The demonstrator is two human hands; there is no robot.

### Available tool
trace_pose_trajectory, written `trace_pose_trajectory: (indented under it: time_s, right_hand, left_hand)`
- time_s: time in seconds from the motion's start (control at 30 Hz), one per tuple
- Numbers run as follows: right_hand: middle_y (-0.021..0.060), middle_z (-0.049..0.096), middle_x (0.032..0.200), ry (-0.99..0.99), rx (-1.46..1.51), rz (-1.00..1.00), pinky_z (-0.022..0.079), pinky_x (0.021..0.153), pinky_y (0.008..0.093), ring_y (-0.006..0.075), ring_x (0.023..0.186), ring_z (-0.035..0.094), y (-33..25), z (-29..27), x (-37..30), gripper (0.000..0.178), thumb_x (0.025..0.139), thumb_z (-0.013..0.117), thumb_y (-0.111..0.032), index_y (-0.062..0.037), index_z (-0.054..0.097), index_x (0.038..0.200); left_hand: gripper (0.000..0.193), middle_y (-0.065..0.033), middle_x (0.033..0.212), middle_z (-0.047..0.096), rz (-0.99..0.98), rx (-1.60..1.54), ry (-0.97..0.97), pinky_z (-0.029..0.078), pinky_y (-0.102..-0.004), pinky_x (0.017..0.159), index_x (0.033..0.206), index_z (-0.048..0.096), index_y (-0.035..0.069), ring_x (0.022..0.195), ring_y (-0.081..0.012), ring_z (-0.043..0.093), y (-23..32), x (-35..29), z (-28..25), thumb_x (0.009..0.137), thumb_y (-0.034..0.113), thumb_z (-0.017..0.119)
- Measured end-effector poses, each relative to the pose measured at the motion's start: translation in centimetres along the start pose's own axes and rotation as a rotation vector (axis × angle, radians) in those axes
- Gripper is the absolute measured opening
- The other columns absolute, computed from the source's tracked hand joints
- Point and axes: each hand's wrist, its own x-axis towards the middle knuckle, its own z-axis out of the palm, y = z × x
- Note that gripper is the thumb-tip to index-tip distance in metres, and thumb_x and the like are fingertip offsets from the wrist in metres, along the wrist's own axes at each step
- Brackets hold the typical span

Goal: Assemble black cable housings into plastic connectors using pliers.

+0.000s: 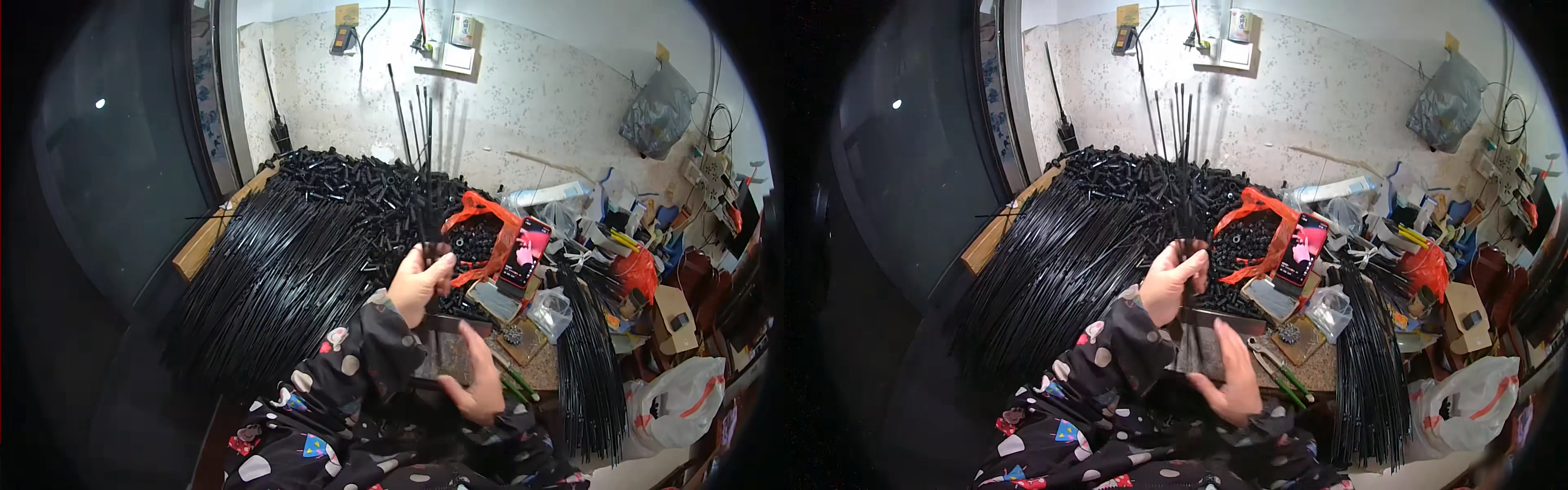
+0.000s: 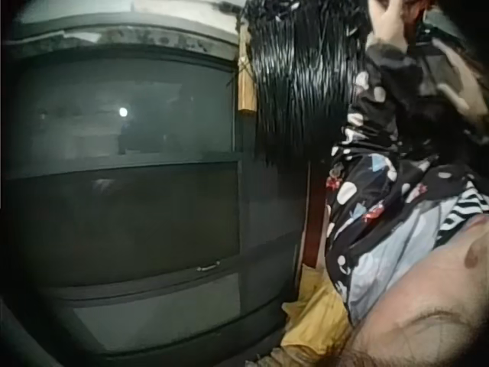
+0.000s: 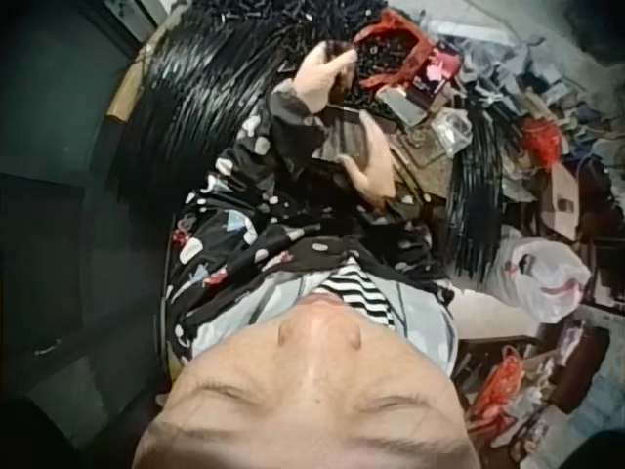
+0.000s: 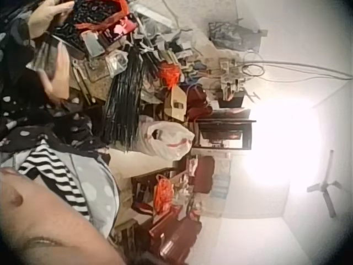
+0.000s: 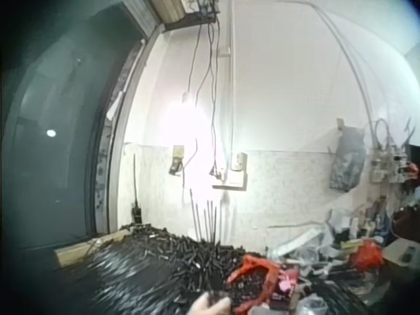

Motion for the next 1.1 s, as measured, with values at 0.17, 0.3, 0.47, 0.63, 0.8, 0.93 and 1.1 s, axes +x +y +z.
trace_pose_trajectory:
  time_s: [0.17, 0.3, 0.47, 0.63, 0.8, 0.93, 1.1]
  right_hand:
    - [0.0159, 0.049, 0.113, 0.007, 0.634, 0.408, 0.038, 0.088, 0.0309, 0.0238, 0.101, 0.050, 3.5, 5.3, -1.1, 0.077, 0.074, 0.065, -0.016, -0.0002, 0.017, 0.133]
    - [0.0040, 0.054, 0.088, -0.070, 0.967, 0.613, 0.040, 0.071, 0.0208, 0.0099, 0.077, 0.051, 3.6, 6.0, -2.9, 0.057, 0.080, 0.058, -0.009, -0.0030, 0.029, 0.128]
    - [-0.0029, 0.045, 0.064, 0.124, 0.890, 0.591, 0.028, 0.047, 0.0162, 0.0030, 0.052, 0.036, 2.8, 5.6, -3.3, 0.019, 0.090, 0.045, -0.014, -0.0035, 0.046, 0.106]
    - [0.0037, 0.056, 0.069, 0.100, 0.780, 0.629, 0.034, 0.044, 0.0169, 0.0038, 0.047, 0.045, 2.4, 3.4, -1.3, 0.018, 0.092, 0.043, -0.017, 0.0001, 0.047, 0.092]
    - [0.0057, 0.060, 0.072, 0.289, 0.641, 0.554, 0.043, 0.051, 0.0226, 0.0091, 0.058, 0.057, 2.9, 3.1, -0.7, 0.018, 0.091, 0.045, -0.016, 0.0005, 0.049, 0.085]
    - [0.0016, 0.054, 0.060, 0.301, 0.096, 0.481, 0.042, 0.046, 0.0232, 0.0073, 0.050, 0.050, 4.7, 0.3, 1.4, 0.010, 0.089, 0.044, -0.010, -0.0012, 0.049, 0.088]
    - [0.0010, 0.052, 0.061, 0.232, 0.735, 0.643, 0.038, 0.045, 0.0193, 0.0049, 0.047, 0.046, 4.4, -1.2, 3.2, 0.009, 0.087, 0.050, -0.011, -0.0031, 0.054, 0.087]
  left_hand:
    - [0.019, -0.0079, 0.083, 0.060, -0.088, -0.197, -0.031, 0.049, -0.0251, 0.064, 0.102, 0.051, 0.003, 0.068, -0.0125, 0.058, -2.1, -0.1, 1.0, 0.085, 0.012, 0.055]
    - [0.034, -0.0102, 0.092, 0.061, -0.392, -0.177, -0.207, 0.050, -0.0306, 0.073, 0.116, 0.045, 0.003, 0.080, -0.0185, 0.061, -0.1, -0.8, -2.7, 0.085, 0.011, 0.055]
    - [0.021, -0.0104, 0.100, 0.059, -0.341, 0.061, -0.275, 0.048, -0.0315, 0.080, 0.103, 0.053, 0.001, 0.092, -0.0189, 0.059, -1.2, -1.8, -2.9, 0.086, 0.012, 0.053]
    - [0.019, -0.0089, 0.094, 0.061, -0.343, 0.080, -0.223, 0.048, -0.0311, 0.079, 0.098, 0.055, -0.001, 0.088, -0.0182, 0.060, -2.0, -1.7, -3.2, 0.087, 0.015, 0.052]
    - [0.019, -0.0112, 0.090, 0.062, -0.161, 0.178, -0.087, 0.049, -0.0290, 0.074, 0.089, 0.056, -0.002, 0.080, -0.0170, 0.061, -2.0, -2.0, -2.5, 0.087, 0.017, 0.051]
    - [0.023, 0.0009, 0.060, 0.044, 0.127, 0.059, 0.313, 0.031, -0.0207, 0.043, 0.090, 0.051, -0.001, 0.046, -0.0059, 0.037, -0.7, -2.3, -4.1, 0.090, 0.021, 0.046]
    - [0.029, 0.0070, 0.048, 0.023, -0.039, -0.094, 0.337, 0.019, -0.0203, 0.036, 0.093, 0.050, 0.000, 0.038, -0.0035, 0.022, 0.6, -2.7, -5.9, 0.093, 0.027, 0.040]
